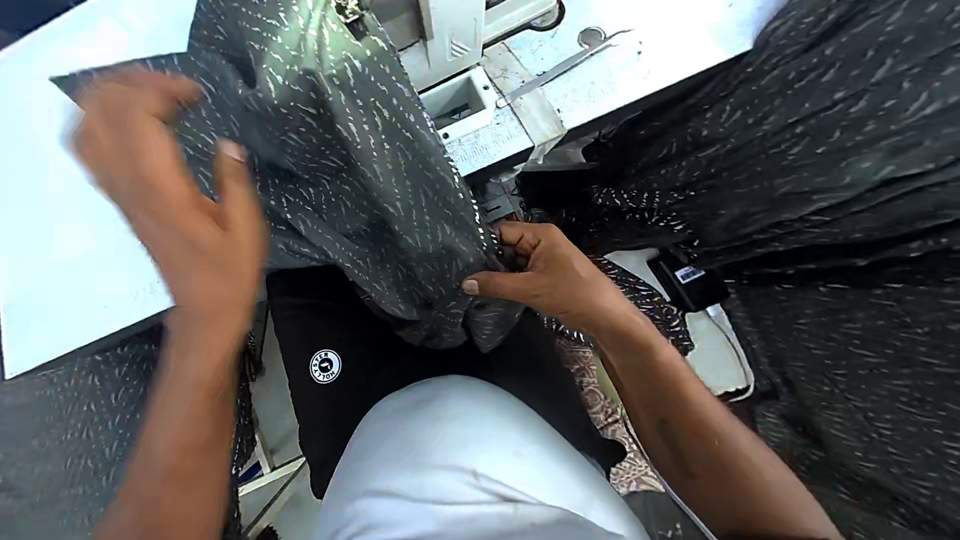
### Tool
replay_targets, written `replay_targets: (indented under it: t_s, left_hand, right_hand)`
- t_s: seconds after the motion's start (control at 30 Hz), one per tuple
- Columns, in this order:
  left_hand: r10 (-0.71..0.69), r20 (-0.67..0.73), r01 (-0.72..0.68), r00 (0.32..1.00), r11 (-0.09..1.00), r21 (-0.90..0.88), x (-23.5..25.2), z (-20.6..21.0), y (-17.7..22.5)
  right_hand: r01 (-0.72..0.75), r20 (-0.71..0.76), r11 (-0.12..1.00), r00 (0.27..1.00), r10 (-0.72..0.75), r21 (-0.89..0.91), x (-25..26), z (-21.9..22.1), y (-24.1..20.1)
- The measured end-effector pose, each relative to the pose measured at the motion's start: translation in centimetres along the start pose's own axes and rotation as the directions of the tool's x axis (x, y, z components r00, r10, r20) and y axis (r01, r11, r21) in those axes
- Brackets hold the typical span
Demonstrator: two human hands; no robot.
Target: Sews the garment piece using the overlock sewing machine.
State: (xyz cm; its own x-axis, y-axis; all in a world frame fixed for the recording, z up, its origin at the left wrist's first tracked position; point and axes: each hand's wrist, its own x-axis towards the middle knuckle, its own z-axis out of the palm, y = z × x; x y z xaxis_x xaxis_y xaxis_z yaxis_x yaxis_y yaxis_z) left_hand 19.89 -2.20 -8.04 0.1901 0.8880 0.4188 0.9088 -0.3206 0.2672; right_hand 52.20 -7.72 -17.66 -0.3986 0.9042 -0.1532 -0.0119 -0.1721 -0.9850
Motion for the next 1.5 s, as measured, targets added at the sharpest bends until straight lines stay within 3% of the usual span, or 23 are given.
replay_targets:
  t_s: [0.1, 0.2, 0.43, 0.53, 0.67, 0.8, 0.9, 1.0, 1.07, 1.27, 1.5]
  left_hand:
    - [0.140, 0.194, -0.094, 0.971, 0.969, -0.229, -5.1, 4.0, 8.3]
    - [0.141, 0.233, -0.064, 0.962, 0.949, -0.308, -6.8, 7.1, 10.9]
    - [0.118, 0.147, -0.053, 0.982, 0.920, -0.388, -6.6, 8.8, 11.1]
    - [0.054, 0.226, 0.077, 0.973, 0.843, -0.533, -6.7, 8.1, 11.1]
    - [0.038, 0.290, 0.143, 0.956, 0.804, -0.577, -6.6, 7.8, 10.9]
    - [0.011, 0.344, 0.220, 0.939, 0.751, -0.623, -6.5, 7.5, 10.9]
    - [0.004, 0.380, 0.251, 0.925, 0.744, -0.619, -6.4, 7.1, 10.9]
    - [-0.004, 0.374, 0.237, 0.928, 0.780, -0.579, -6.4, 6.9, 11.2]
    - [-0.021, 0.367, 0.237, 0.930, 0.796, -0.557, -6.4, 7.0, 11.4]
    - [-0.015, 0.378, 0.245, 0.926, 0.786, -0.567, -6.6, 7.0, 11.5]
    - [-0.016, 0.362, 0.230, 0.932, 0.797, -0.558, -6.5, 6.5, 11.7]
  right_hand:
    - [-0.002, 0.022, 1.000, 1.000, 0.001, 0.011, -0.3, -0.1, 0.0]
    - [-0.007, 0.058, 1.000, 0.998, 0.006, 0.020, -0.6, -0.4, 0.0]
    - [0.015, 0.076, 0.998, 0.997, -0.020, 0.068, -0.3, -1.2, 0.5]
    - [0.063, 0.021, 0.997, 0.998, -0.064, 0.052, 0.5, -1.3, 1.0]
    - [0.114, -0.030, 0.993, 0.993, -0.114, 0.002, 0.7, -1.1, 0.7]
    - [0.056, 0.010, 0.998, 0.998, -0.057, 0.028, -0.2, -1.1, 0.2]
    - [0.051, -0.013, 0.990, 0.999, -0.053, -0.129, 0.6, -1.0, 0.5]
    - [0.034, -0.207, 0.892, 0.968, -0.141, -0.451, 1.8, -0.3, 1.0]
    - [0.039, -0.256, 0.847, 0.945, -0.204, -0.531, 1.2, 0.5, 0.7]
    - [0.129, -0.219, 0.932, 0.953, -0.211, -0.338, -1.4, 1.1, 0.4]
    - [0.119, -0.148, 0.977, 0.978, -0.146, -0.177, -2.0, 0.6, -0.2]
